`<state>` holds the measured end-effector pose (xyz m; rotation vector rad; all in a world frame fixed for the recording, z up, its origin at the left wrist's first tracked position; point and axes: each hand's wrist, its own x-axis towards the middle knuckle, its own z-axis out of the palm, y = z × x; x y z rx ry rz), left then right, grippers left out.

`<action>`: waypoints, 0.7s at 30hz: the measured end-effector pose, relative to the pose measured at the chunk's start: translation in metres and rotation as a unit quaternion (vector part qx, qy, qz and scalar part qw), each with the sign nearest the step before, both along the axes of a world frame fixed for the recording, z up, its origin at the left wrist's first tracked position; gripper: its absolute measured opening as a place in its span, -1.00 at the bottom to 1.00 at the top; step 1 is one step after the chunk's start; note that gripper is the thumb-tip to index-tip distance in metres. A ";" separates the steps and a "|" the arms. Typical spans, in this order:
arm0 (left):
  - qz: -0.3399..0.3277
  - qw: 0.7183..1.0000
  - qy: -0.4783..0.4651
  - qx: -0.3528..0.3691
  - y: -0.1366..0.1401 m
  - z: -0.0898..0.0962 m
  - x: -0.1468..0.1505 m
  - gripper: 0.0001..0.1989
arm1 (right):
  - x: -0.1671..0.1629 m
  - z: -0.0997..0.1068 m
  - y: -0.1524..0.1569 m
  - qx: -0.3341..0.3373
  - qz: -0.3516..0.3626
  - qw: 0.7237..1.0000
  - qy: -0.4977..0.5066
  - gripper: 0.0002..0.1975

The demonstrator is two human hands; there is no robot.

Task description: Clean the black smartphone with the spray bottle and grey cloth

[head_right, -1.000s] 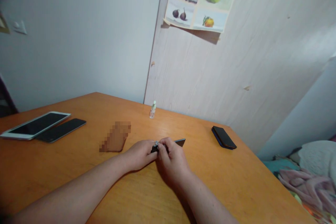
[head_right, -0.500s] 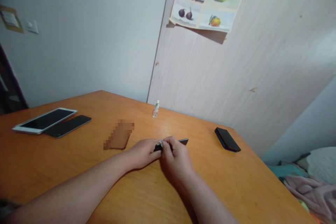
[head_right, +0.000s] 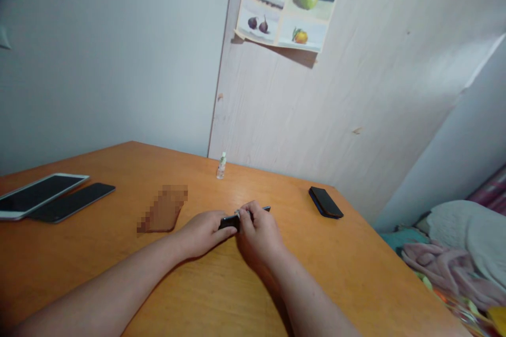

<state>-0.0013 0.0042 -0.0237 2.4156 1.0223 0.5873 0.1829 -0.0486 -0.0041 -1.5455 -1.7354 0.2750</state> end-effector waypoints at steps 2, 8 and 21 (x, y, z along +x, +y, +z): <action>0.009 1.000 0.001 -0.010 0.001 0.001 0.000 -0.63 | 0.022 0.002 0.007 0.012 -0.076 0.997 -0.015 -0.73; 0.007 1.000 -0.001 -0.020 0.001 0.002 0.001 -0.63 | 0.028 0.002 0.005 0.026 -0.122 0.992 -0.032 -0.74; -0.018 1.000 0.012 -0.019 0.001 0.005 -0.002 -0.61 | 0.028 0.002 0.008 0.017 -0.121 0.991 -0.053 -0.74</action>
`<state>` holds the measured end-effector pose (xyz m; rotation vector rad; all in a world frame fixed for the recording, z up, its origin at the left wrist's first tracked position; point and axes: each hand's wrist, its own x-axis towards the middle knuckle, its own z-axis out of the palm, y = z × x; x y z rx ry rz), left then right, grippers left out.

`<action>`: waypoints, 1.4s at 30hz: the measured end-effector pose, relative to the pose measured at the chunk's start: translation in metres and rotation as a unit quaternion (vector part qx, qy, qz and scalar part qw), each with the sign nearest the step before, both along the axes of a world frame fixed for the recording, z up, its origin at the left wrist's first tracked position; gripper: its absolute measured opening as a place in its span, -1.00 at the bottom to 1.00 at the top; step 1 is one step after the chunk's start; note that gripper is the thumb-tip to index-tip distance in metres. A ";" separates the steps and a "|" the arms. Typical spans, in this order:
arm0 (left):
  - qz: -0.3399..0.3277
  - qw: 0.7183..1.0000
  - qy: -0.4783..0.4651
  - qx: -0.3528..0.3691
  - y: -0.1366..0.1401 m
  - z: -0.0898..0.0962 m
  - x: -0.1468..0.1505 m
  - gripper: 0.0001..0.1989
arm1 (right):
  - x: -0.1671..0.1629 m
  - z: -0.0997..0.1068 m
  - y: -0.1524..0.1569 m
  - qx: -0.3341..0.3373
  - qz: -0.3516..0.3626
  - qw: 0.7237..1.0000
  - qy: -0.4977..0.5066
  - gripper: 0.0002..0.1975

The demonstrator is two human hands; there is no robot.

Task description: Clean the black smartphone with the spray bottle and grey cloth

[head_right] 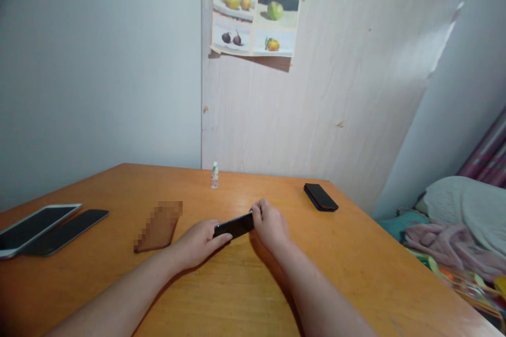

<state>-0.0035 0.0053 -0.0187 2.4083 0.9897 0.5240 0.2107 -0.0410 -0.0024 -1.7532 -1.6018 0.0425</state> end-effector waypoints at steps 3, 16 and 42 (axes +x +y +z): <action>-0.004 1.000 -0.002 -0.001 0.000 0.000 -0.001 -0.60 | -0.032 -0.004 -0.011 -0.005 0.099 0.995 -0.001 -0.75; 0.007 1.000 0.007 0.006 0.000 -0.003 -0.001 -0.58 | -0.010 0.002 -0.006 -0.018 0.028 0.999 -0.031 -0.75; 0.023 1.000 -0.017 -0.007 0.002 -0.007 0.001 -0.56 | -0.013 0.002 -0.005 -0.041 0.100 0.994 0.033 -0.76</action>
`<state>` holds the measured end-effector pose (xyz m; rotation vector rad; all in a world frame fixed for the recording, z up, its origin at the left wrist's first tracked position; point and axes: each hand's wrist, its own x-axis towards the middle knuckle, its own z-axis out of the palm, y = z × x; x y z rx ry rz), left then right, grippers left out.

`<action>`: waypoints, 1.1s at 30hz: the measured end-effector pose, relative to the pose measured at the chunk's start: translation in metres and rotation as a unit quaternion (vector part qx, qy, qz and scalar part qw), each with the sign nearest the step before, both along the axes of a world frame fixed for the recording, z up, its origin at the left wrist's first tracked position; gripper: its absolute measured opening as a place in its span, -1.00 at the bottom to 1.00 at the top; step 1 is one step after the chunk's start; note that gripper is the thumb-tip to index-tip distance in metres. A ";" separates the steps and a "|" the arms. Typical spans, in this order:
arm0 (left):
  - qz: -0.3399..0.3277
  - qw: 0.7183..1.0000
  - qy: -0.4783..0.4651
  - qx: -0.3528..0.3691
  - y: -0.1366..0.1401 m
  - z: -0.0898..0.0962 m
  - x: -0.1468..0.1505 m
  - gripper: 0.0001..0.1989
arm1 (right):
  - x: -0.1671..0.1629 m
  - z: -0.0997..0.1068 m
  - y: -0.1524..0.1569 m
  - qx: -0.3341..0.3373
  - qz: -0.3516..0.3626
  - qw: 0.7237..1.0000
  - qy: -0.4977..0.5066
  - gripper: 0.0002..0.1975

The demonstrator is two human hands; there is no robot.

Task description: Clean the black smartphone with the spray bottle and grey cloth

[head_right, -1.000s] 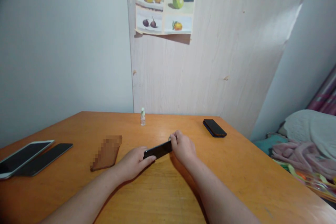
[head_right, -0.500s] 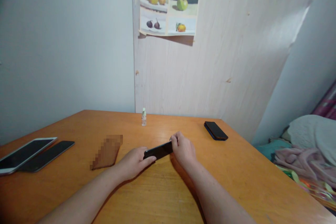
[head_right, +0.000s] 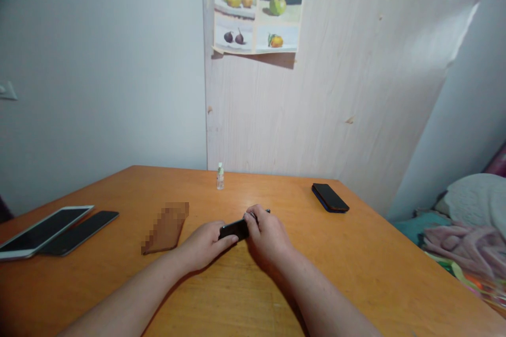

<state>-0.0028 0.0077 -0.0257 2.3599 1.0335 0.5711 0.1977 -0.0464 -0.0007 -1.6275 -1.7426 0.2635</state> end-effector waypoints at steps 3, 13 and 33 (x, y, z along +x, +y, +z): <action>-0.004 1.000 -0.005 0.007 -0.001 0.001 0.000 -0.55 | -0.004 -0.001 -0.002 0.014 -0.015 1.000 0.011 -0.77; 0.004 1.000 0.014 0.014 0.001 -0.002 -0.001 -0.57 | -0.004 0.002 -0.003 0.017 -0.003 1.000 -0.010 -0.71; 0.008 1.000 0.004 0.009 -0.002 0.000 0.000 -0.61 | -0.013 0.004 -0.006 0.038 0.001 0.999 -0.039 -0.69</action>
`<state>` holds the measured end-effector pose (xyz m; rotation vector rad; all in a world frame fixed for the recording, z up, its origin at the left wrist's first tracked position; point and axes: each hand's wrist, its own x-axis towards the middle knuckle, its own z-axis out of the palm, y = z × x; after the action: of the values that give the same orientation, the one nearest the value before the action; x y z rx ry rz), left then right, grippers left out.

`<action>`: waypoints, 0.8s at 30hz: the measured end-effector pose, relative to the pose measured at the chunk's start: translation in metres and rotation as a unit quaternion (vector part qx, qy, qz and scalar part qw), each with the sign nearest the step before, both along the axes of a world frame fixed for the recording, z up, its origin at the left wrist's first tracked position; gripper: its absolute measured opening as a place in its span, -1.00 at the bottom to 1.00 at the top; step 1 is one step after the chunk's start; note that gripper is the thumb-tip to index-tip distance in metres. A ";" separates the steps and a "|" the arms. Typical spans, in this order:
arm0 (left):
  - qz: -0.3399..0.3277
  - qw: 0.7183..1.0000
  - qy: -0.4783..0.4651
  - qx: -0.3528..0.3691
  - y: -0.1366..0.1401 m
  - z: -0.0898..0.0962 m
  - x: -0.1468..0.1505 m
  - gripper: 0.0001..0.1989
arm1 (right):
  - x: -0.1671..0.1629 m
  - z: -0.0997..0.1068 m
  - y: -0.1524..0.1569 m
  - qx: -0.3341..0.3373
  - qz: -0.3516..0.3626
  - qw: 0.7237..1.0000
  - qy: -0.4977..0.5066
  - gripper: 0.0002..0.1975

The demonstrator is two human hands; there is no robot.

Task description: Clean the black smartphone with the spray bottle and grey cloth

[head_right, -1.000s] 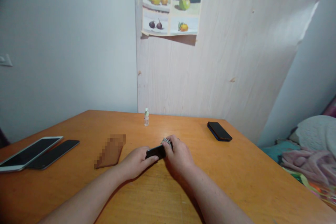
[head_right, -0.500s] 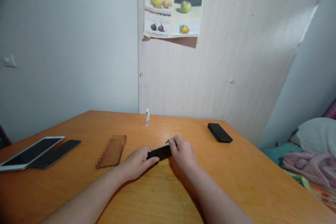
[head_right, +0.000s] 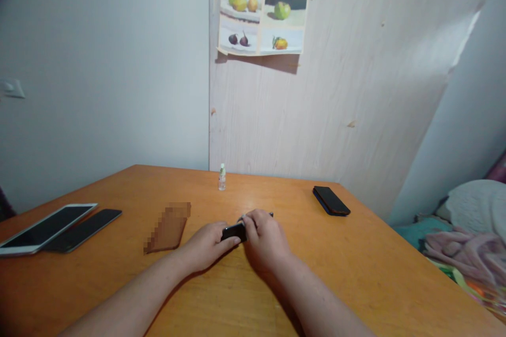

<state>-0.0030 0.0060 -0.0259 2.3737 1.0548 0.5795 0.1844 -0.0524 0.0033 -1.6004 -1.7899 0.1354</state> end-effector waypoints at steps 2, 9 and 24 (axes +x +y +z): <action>-0.017 1.000 -0.012 0.004 -0.001 0.000 0.000 -0.65 | -0.012 -0.001 -0.004 -0.001 0.069 0.998 0.003 -0.72; -0.010 1.000 -0.005 -0.001 -0.001 0.002 0.001 -0.62 | 0.035 0.002 0.011 -0.020 -0.142 0.989 -0.033 -0.64; -0.004 1.000 -0.005 -0.001 -0.001 0.002 0.000 -0.60 | 0.036 0.000 0.011 -0.017 -0.142 0.988 -0.052 -0.65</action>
<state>-0.0027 0.0051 -0.0240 2.3693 1.0395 0.5861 0.2200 -0.0413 0.0038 -1.8992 -1.6212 -0.0519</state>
